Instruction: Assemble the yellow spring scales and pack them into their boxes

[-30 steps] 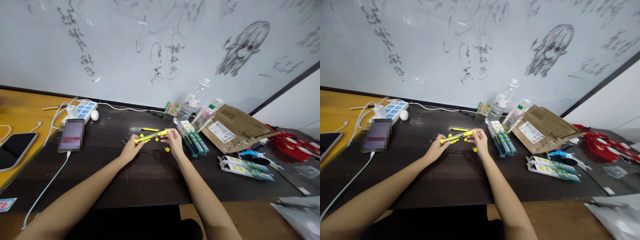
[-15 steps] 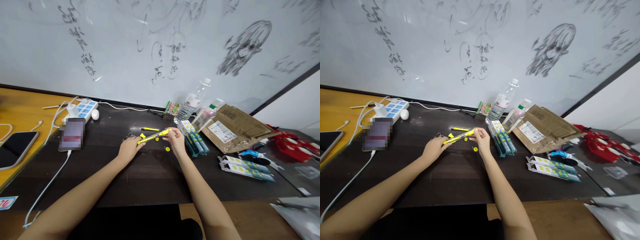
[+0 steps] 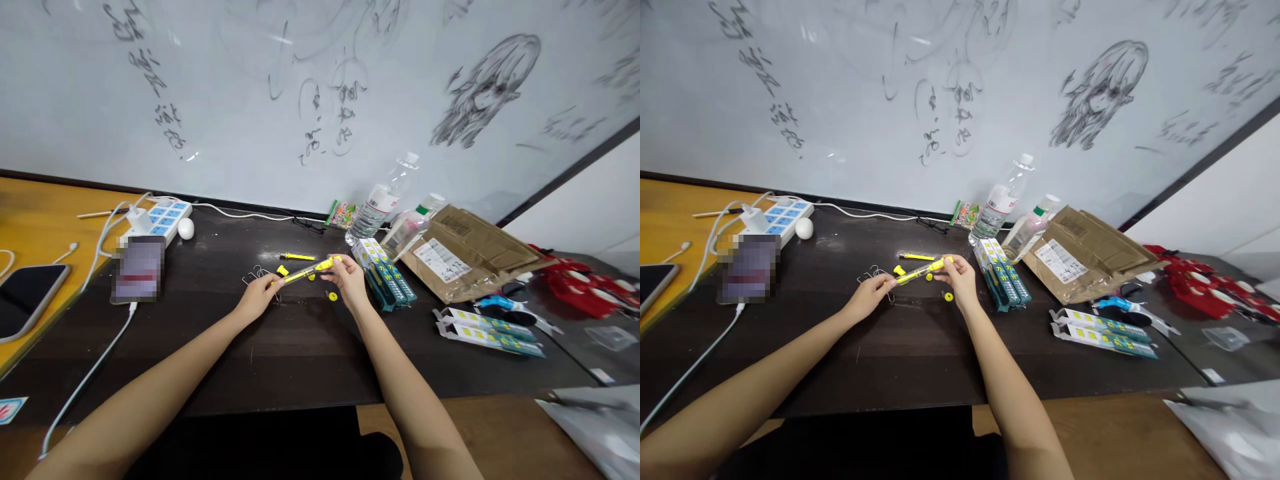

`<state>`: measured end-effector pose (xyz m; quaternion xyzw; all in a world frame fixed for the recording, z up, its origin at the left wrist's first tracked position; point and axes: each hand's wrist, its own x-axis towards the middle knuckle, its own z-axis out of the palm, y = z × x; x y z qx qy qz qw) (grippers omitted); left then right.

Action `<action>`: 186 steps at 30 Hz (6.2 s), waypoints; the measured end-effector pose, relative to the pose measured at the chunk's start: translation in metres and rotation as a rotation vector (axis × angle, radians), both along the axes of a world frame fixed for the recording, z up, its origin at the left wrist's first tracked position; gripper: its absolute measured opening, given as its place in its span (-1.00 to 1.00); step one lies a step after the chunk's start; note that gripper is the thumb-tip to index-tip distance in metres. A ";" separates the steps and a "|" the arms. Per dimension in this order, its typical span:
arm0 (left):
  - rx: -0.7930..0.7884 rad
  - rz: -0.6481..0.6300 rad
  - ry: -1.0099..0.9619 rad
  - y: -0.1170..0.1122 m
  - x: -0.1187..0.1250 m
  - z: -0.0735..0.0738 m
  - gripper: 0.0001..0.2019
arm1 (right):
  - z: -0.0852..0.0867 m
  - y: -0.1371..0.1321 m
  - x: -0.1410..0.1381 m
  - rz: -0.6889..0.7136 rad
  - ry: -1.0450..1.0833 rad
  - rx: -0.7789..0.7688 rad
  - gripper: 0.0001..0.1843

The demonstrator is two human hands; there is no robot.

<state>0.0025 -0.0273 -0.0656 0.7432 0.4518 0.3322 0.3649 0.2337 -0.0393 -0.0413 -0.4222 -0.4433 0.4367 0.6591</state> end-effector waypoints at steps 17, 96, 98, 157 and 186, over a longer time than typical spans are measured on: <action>0.067 -0.046 0.250 -0.008 -0.001 0.009 -0.71 | -0.001 -0.001 0.001 -0.008 -0.061 0.037 -0.68; -0.021 -0.054 0.020 -0.001 0.006 -0.008 -0.67 | -0.004 0.003 0.003 -0.114 -0.093 0.132 -0.69; -0.021 -0.057 0.024 -0.001 0.006 -0.010 -0.67 | -0.003 0.002 0.003 -0.086 -0.041 0.124 -0.70; -0.036 -0.092 0.007 0.000 0.006 -0.011 -0.68 | 0.004 -0.001 0.001 -0.053 0.027 0.099 -0.69; -0.038 -0.089 0.004 0.002 0.006 -0.014 -0.66 | 0.007 -0.004 -0.002 -0.066 -0.027 0.099 -0.69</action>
